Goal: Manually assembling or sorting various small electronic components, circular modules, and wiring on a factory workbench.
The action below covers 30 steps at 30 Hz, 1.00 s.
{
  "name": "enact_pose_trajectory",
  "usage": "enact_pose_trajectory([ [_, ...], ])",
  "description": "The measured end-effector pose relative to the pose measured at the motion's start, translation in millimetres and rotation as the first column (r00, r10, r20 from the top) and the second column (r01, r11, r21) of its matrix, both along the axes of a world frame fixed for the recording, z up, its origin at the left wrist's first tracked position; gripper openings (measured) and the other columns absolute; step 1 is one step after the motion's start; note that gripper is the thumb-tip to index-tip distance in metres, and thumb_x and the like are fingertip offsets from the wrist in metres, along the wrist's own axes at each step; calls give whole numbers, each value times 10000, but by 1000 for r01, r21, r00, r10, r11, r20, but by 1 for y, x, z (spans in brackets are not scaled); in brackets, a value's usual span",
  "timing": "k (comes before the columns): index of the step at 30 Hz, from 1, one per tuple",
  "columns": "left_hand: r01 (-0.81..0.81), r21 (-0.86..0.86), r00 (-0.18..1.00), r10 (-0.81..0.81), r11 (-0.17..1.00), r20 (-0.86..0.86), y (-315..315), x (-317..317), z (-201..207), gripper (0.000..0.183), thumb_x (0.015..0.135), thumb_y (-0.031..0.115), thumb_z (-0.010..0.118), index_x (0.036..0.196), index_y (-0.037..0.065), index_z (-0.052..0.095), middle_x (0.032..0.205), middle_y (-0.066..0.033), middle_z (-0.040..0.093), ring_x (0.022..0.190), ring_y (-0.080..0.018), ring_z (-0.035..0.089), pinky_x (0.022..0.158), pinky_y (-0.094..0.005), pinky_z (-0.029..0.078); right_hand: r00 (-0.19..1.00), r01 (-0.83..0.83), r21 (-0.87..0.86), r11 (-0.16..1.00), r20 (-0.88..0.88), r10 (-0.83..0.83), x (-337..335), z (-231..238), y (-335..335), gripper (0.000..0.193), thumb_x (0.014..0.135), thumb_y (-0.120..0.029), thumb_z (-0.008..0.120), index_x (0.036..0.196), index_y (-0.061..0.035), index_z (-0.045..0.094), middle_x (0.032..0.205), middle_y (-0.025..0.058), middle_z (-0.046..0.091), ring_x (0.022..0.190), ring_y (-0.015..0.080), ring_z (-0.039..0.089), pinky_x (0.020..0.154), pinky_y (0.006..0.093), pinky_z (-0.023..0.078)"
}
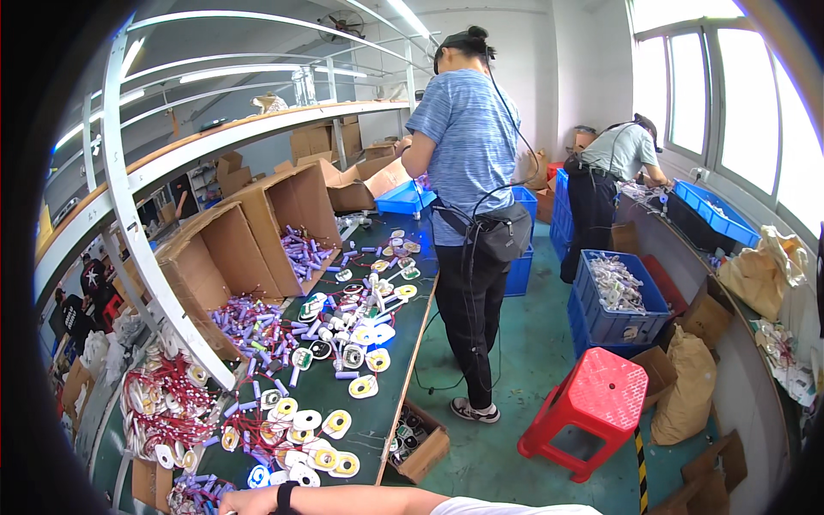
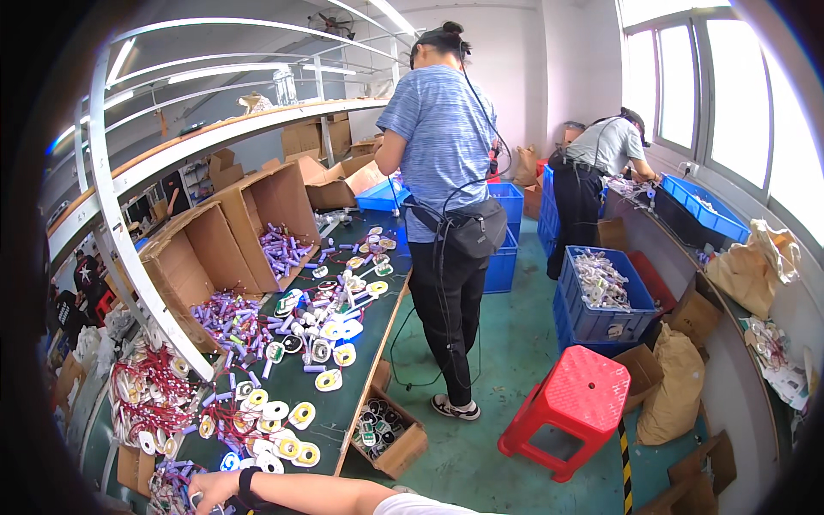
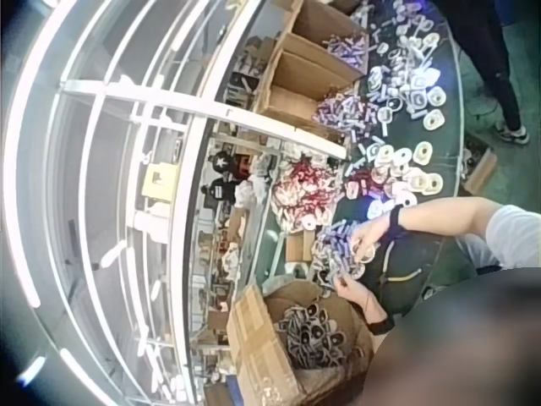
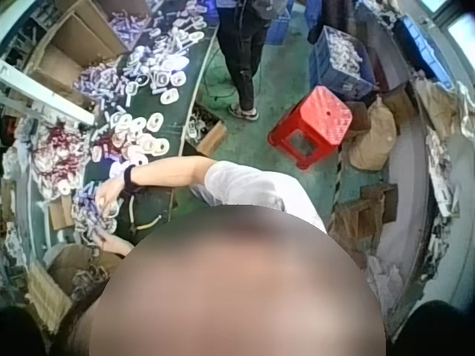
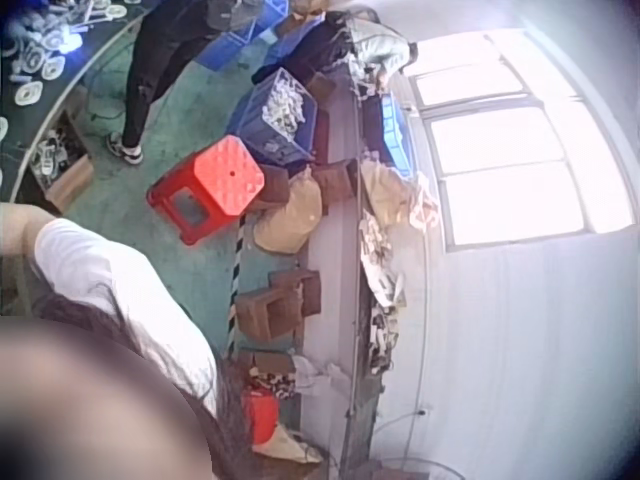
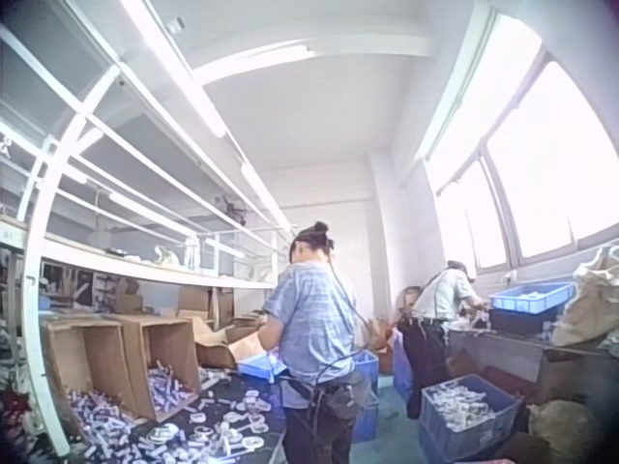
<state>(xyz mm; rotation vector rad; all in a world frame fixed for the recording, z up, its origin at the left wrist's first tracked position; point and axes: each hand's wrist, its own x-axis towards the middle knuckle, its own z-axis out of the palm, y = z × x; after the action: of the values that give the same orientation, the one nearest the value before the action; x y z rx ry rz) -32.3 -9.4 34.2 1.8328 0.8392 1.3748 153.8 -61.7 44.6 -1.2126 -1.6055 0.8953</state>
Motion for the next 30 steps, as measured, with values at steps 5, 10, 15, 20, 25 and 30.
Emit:
enact_pose_trajectory([
  [5, -152, 333, 985, 172, 931, -31, -13, 4, 11, 209, 861, 118, 550, 993, -31, 615, 985, -194, 583, 916, -303, 537, 804, -389, 439, 867, -70, 138, 988, -482, 129, 0, 6, -5, 263, 725, -279, 705, 854, -56, 652, 754, 39, 639, 674, 91, 574, 591, 235, 453],
  [10, 64, 53, 997, -62, 997, -54, -12, 2, 7, 216, 866, 110, 541, 1026, -24, 599, 1002, -167, 583, 909, -265, 542, 785, -352, 446, 634, 11, 274, 962, -745, 205, 6, 12, 0, 203, 758, -215, 669, 860, -47, 616, 718, -18, 594, 620, 45, 554, 554, 190, 448],
  [15, 349, -203, 931, -363, 915, -34, -6, 1, -1, 243, 880, 86, 514, 1097, -15, 552, 1042, -93, 577, 892, -169, 542, 728, -257, 451, 439, -8, 282, 959, -861, 257, 24, 21, -10, 262, 864, -288, 572, 990, -61, 537, 649, -9, 569, 414, 47, 506, 350, 147, 372],
  [20, 393, -88, 896, -403, 915, -187, 7, -3, -12, 227, 872, 92, 535, 1069, -18, 563, 1022, -93, 587, 864, -174, 542, 711, -262, 450, 359, -51, 348, 936, -868, 342, 22, 30, -15, 260, 863, -257, 575, 1022, -59, 520, 686, -3, 584, 468, 41, 539, 380, 156, 418],
  [25, 304, 207, 870, -181, 930, -459, 6, 2, -19, 184, 824, 91, 587, 981, -1, 611, 896, -140, 596, 828, -269, 545, 741, -346, 439, 336, -79, 298, 951, -890, 307, 21, 27, -20, 353, 817, -142, 616, 1130, -61, 475, 770, 6, 597, 528, 51, 559, 430, 172, 454],
  [30, 438, 154, 738, -257, 886, -624, 6, 0, -8, 200, 756, 45, 597, 946, -14, 622, 863, -174, 604, 820, -322, 546, 765, -375, 430, 353, -118, 356, 927, -857, 375, 18, 33, -22, 474, 790, -91, 623, 1218, -68, 422, 823, -4, 578, 575, 58, 566, 505, 193, 483],
])
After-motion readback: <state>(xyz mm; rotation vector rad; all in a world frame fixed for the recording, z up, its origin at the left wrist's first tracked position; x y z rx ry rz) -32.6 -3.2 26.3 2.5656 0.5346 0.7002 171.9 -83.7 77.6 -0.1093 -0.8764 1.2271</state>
